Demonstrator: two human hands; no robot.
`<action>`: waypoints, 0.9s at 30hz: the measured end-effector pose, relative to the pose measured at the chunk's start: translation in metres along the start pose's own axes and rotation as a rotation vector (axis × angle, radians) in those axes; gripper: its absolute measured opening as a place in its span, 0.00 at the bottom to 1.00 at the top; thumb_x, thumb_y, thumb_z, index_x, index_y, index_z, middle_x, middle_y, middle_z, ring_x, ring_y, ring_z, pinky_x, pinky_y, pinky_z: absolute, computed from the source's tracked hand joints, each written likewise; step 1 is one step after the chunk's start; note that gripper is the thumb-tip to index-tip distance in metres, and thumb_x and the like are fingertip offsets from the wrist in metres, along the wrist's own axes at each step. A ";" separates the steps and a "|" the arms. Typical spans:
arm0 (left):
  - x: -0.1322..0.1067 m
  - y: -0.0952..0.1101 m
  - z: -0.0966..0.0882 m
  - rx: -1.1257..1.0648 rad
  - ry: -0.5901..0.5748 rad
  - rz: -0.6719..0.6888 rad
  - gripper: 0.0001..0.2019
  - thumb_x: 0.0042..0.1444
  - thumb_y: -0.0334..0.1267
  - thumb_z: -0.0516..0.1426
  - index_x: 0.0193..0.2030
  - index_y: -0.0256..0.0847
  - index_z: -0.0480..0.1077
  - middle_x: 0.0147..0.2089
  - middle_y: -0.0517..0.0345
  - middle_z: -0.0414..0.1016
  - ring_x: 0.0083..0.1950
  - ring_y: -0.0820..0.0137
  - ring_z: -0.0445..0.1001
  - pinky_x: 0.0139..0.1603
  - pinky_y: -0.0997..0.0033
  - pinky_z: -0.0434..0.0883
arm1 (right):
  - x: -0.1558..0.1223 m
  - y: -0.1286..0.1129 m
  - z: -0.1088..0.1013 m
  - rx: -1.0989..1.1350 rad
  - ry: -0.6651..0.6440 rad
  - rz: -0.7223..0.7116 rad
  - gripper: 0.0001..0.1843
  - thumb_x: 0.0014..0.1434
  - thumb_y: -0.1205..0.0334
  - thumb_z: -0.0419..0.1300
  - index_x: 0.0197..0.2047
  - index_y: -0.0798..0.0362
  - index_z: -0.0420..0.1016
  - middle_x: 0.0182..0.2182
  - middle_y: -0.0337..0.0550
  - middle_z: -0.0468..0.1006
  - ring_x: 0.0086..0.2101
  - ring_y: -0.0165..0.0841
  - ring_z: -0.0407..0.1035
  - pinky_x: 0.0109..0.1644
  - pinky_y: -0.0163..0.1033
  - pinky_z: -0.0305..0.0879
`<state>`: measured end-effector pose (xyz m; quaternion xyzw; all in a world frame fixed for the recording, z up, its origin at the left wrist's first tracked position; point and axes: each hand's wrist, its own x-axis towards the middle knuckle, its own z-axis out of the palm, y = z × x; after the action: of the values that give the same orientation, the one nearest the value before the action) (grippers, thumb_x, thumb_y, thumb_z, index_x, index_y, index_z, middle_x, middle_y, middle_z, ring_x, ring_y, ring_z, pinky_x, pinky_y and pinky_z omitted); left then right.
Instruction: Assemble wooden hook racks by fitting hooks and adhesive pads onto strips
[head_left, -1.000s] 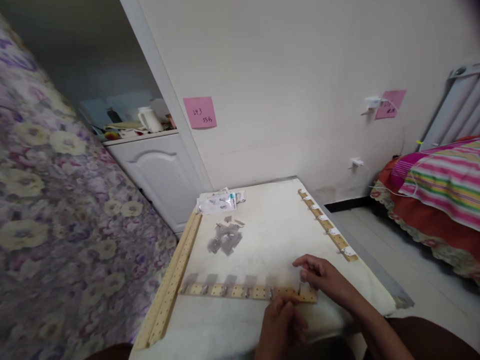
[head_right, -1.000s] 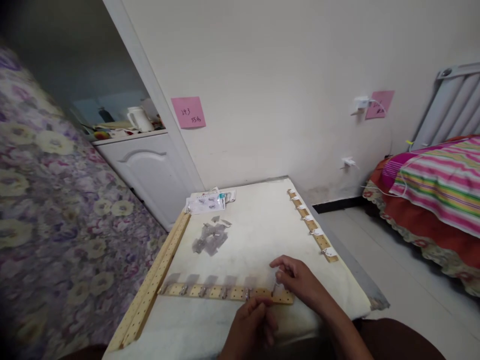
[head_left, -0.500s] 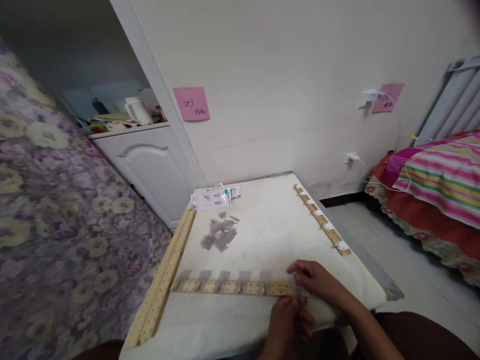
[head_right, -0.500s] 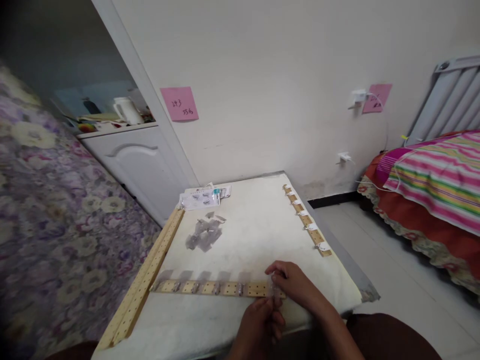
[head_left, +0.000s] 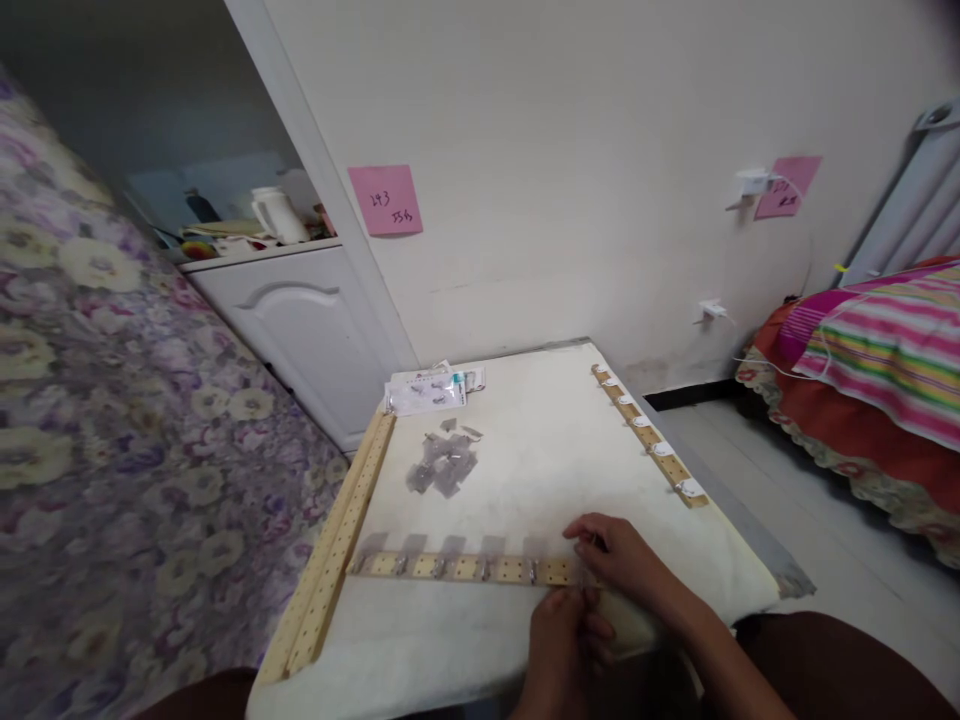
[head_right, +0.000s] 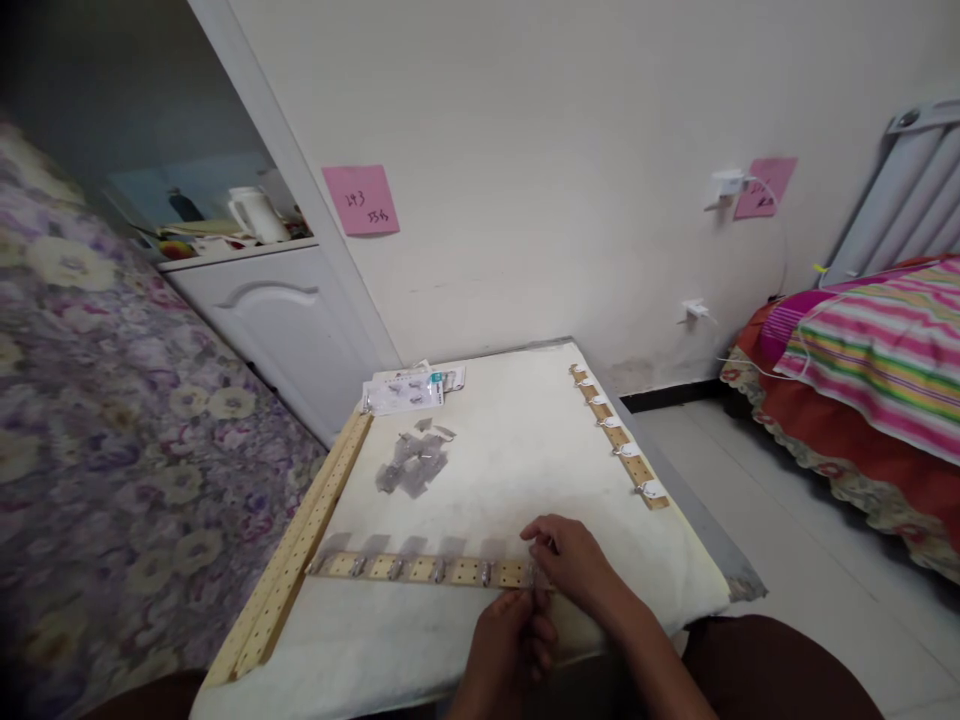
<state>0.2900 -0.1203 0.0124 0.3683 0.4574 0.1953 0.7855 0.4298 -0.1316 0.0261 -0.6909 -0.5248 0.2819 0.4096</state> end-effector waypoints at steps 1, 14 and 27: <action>-0.001 0.001 -0.001 0.004 0.009 0.011 0.11 0.49 0.44 0.51 0.31 0.37 0.63 0.17 0.62 0.69 0.13 0.78 0.63 0.16 0.78 0.49 | 0.001 -0.001 0.002 -0.015 0.005 -0.003 0.15 0.51 0.67 0.52 0.39 0.52 0.76 0.31 0.41 0.77 0.31 0.32 0.70 0.37 0.36 0.63; -0.002 0.005 0.001 0.131 0.041 -0.003 0.11 0.49 0.42 0.48 0.31 0.37 0.65 0.15 0.62 0.68 0.11 0.77 0.62 0.13 0.78 0.48 | 0.004 0.002 0.006 -0.099 -0.032 -0.040 0.16 0.53 0.67 0.51 0.41 0.52 0.76 0.37 0.45 0.77 0.38 0.35 0.70 0.43 0.39 0.63; -0.001 0.004 0.001 0.193 0.008 0.008 0.11 0.48 0.42 0.48 0.31 0.38 0.65 0.13 0.63 0.66 0.09 0.77 0.62 0.11 0.78 0.45 | 0.000 0.002 -0.004 -0.089 -0.081 -0.019 0.17 0.52 0.67 0.51 0.43 0.52 0.75 0.35 0.43 0.77 0.35 0.34 0.70 0.41 0.38 0.63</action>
<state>0.2906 -0.1188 0.0170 0.4432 0.4756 0.1551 0.7438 0.4338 -0.1324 0.0264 -0.6913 -0.5597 0.2820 0.3595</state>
